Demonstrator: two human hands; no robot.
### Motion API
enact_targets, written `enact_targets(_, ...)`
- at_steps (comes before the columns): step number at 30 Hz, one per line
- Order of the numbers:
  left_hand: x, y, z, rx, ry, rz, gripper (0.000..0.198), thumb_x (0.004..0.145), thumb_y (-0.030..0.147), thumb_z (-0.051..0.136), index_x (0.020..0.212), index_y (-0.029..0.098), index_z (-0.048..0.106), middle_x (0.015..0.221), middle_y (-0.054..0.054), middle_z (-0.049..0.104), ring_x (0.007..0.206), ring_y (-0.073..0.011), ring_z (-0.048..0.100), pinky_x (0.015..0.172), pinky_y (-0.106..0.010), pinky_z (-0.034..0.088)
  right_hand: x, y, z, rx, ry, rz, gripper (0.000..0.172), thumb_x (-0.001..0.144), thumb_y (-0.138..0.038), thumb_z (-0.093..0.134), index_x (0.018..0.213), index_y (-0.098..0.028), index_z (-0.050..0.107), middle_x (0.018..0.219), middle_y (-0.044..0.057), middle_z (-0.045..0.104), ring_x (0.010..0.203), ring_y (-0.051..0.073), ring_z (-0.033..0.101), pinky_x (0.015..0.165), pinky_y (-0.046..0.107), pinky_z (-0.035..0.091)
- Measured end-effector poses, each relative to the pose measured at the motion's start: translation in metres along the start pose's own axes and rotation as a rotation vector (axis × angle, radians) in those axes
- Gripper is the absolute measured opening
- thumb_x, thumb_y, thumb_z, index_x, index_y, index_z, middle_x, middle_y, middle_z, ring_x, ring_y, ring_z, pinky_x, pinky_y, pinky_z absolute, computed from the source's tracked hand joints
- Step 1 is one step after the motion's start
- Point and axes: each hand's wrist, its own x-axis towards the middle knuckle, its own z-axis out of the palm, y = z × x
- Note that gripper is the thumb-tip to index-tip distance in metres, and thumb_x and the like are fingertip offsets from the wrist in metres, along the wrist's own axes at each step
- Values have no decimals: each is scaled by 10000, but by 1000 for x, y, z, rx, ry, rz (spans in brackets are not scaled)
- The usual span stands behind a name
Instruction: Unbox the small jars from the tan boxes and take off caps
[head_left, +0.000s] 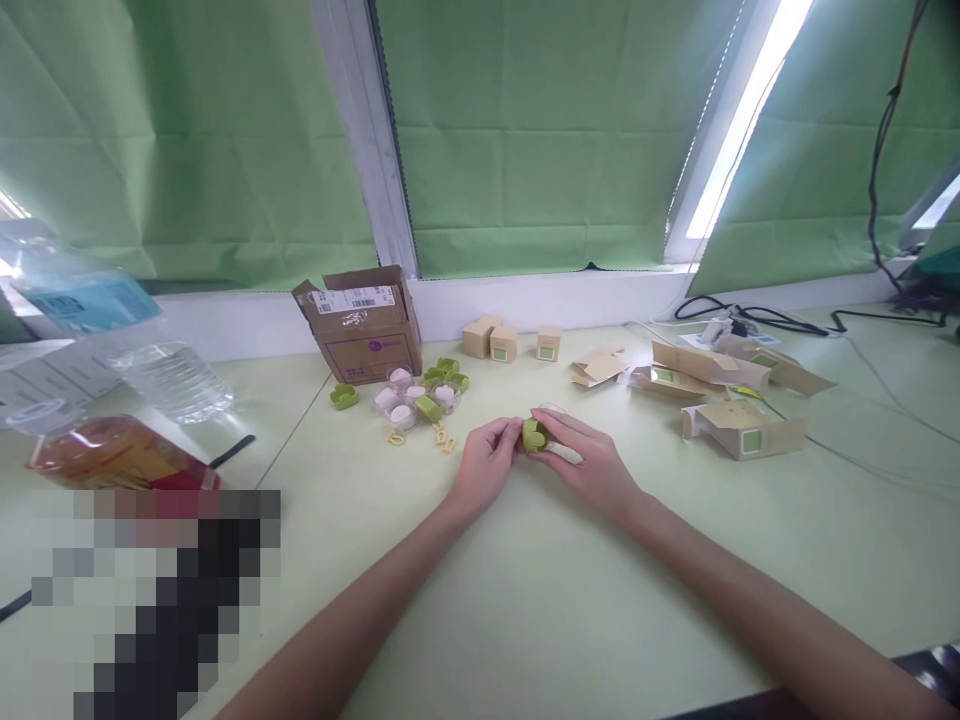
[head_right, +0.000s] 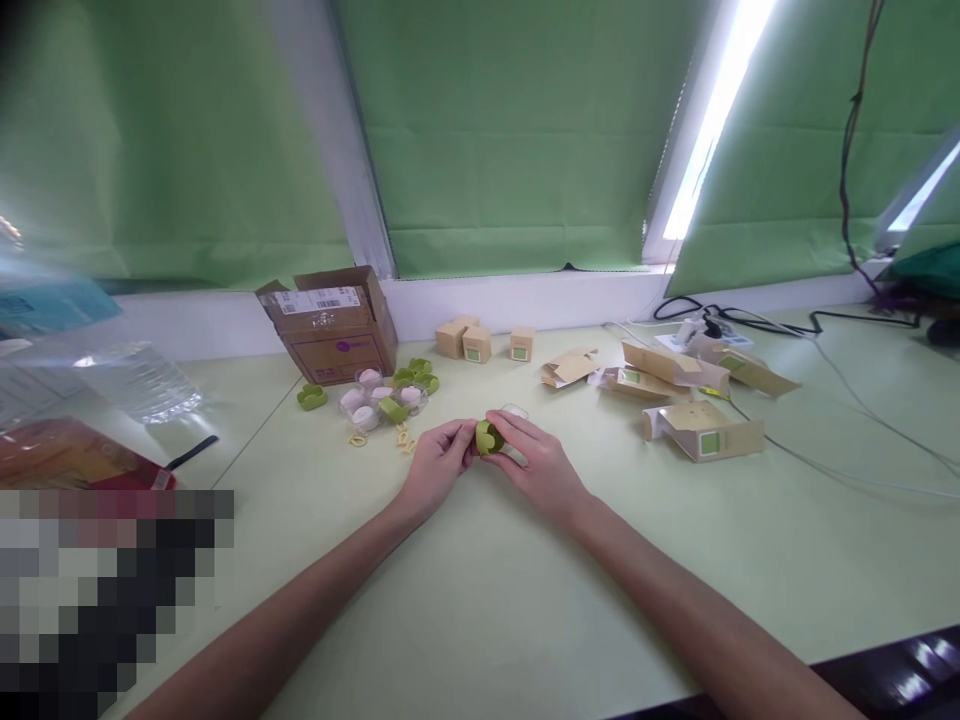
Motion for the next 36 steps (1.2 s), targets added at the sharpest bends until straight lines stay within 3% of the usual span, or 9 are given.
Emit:
enact_targets(4,1,6,-1,-132,-68,-40,553,936,673,501,884,147,661,764,-20,581,704,-141,533,608,-251,466,3,-2,-1,-97,-72,-63,531,964,-259,662,1473,-335,531,1376,61,662,1228,246,643,1068,435,566)
enact_targets(7,1,12,-3,-186,-130,-54,511,895,641,609,979,145,697,882,-48,649,815,-164,593,686,-262,509,5,-7,-2,-154,-47,-62,501,953,-303,678,1440,-333,565,1366,94,641,1183,273,634,969,451,599)
enact_targets(11,2,13,-7,-284,-107,-87,491,882,605,658,1008,135,720,859,-49,676,774,-157,627,724,-290,539,7,-13,-6,-77,-29,-59,538,932,-343,704,1447,-312,549,1293,127,624,1168,289,622,920,455,604)
enact_targets(15,3,10,-9,-368,-128,-114,549,884,627,645,1062,116,735,811,-54,674,688,-139,628,645,-276,518,8,-16,-7,-22,-6,-95,322,999,-212,561,1298,-298,645,1200,108,655,1136,264,636,921,447,585)
enact_targets(20,1,14,-7,-279,-193,-122,509,849,600,702,1020,124,760,830,-48,667,679,-124,601,622,-261,517,8,-13,-5,-222,-40,-168,170,981,-185,583,1059,-255,718,1013,79,709,914,226,646,775,387,545)
enact_targets(26,-2,16,1,-180,-156,-76,487,855,591,690,970,122,758,738,-21,627,620,-113,546,574,-248,490,11,-15,-2,-385,-18,-300,142,938,-129,586,904,-220,689,891,52,737,799,207,640,685,366,480)
enact_targets(29,-1,13,1,-152,-36,-67,504,838,606,701,945,115,746,723,-20,632,591,-100,525,544,-230,457,12,-17,-5,-353,11,-289,141,930,-137,589,919,-230,694,855,49,730,784,207,641,702,366,507)
enact_targets(32,6,12,-13,-173,251,-60,540,841,646,673,935,117,720,720,-32,652,588,-104,555,540,-223,452,10,-19,-9,-288,71,-210,137,933,-168,607,942,-252,715,862,58,728,776,208,651,715,369,540)
enact_targets(36,16,21,-47,-155,618,102,536,890,662,597,954,145,725,744,-26,645,590,-99,564,523,-208,440,10,-20,2,-158,107,-119,176,973,-198,596,1051,-257,743,890,71,736,798,213,696,739,369,592)
